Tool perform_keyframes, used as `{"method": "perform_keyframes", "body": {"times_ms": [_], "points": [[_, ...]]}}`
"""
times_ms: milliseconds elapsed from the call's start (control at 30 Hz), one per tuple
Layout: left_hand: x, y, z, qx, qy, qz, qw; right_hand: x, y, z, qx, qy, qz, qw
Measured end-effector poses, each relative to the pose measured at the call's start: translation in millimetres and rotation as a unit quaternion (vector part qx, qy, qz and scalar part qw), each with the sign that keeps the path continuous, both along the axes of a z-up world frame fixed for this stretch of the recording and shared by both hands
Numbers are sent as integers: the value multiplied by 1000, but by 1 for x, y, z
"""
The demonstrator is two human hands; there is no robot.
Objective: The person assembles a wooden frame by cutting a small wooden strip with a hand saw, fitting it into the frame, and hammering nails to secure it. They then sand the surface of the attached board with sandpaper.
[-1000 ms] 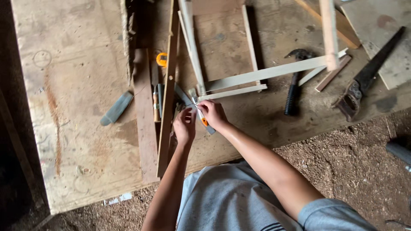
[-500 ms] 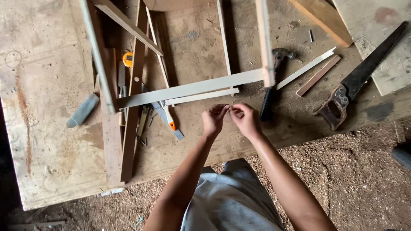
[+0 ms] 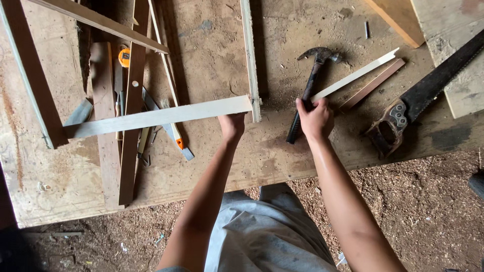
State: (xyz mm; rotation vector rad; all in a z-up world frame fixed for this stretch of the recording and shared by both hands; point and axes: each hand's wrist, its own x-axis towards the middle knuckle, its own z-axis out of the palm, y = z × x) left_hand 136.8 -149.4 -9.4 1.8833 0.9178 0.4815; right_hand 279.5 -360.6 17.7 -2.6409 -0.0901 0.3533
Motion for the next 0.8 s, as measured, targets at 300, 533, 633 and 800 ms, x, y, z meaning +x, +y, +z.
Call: {"method": "perform_keyframes", "body": {"times_ms": [300, 533, 633, 800], "points": [[20, 1, 1, -3, 39, -16, 999, 26, 8, 13, -3, 101, -2, 995], [15, 0, 5, -4, 35, -61, 997, 29, -1, 39, 309, 220, -127, 917], [18, 4, 5, 4, -8, -56, 998, 32, -5, 52, 432, 259, -112, 856], [12, 1, 9, -42, -22, -71, 996, 10, -6, 63, 551, 328, -109, 760]]}}
